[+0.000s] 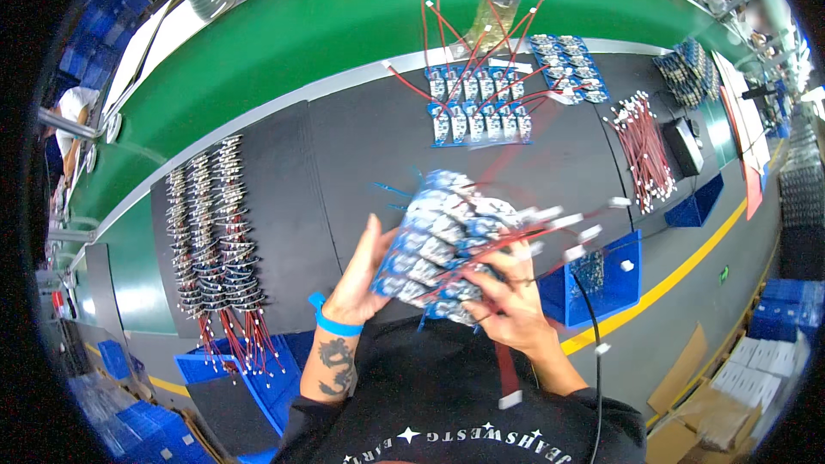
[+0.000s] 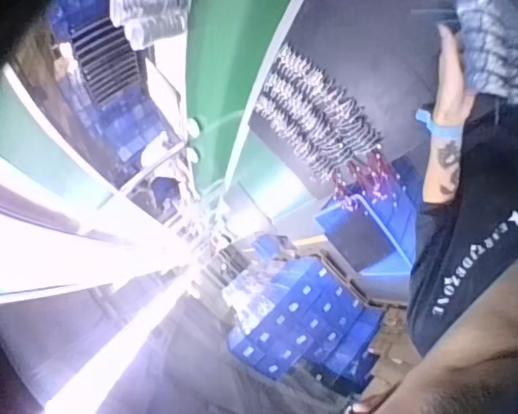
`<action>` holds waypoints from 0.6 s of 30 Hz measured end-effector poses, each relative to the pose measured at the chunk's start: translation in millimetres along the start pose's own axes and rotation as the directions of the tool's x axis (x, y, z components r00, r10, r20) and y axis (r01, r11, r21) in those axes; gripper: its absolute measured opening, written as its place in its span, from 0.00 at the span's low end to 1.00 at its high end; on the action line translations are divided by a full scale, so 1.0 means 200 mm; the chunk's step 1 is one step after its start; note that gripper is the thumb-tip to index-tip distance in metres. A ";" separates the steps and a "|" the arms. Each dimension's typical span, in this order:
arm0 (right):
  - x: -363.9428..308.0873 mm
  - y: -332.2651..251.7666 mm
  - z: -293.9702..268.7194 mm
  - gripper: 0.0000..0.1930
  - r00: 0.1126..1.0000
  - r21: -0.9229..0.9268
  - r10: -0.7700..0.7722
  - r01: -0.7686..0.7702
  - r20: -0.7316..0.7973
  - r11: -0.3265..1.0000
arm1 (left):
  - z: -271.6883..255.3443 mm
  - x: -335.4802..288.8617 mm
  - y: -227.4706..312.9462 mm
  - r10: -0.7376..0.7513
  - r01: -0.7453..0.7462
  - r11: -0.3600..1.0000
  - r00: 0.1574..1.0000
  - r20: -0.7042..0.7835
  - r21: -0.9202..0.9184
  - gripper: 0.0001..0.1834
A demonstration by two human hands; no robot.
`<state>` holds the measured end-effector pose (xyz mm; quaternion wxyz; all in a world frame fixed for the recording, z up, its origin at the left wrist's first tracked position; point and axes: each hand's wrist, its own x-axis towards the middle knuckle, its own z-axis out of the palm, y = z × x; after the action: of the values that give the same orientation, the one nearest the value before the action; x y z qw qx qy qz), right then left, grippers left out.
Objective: The person assembles small electronic circuit board components by hand, connecting wires and arranging them in a grid on a workbench.
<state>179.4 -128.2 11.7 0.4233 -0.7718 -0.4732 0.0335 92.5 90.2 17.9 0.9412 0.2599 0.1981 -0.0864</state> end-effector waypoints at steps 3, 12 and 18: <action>0.08 0.03 0.01 0.21 0.977 0.029 -0.193 0.196 -0.088 0.980 | -0.01 -0.05 -0.03 0.234 -0.169 0.914 0.962 -0.138 0.369 0.22; 0.31 0.01 0.21 0.22 0.756 0.727 0.591 -0.571 0.283 0.383 | -0.07 -0.09 -0.12 0.328 -0.305 0.945 0.894 -0.305 0.121 0.23; 0.30 0.06 0.22 0.23 0.581 0.837 0.685 -0.541 0.440 -0.079 | -0.06 -0.06 -0.13 0.091 -0.173 0.881 0.976 -0.199 -0.441 0.22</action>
<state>200.4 -57.8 -4.2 0.7463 -0.4938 0.0759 0.4398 71.2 75.2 0.4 0.9587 0.0516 0.2754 0.0498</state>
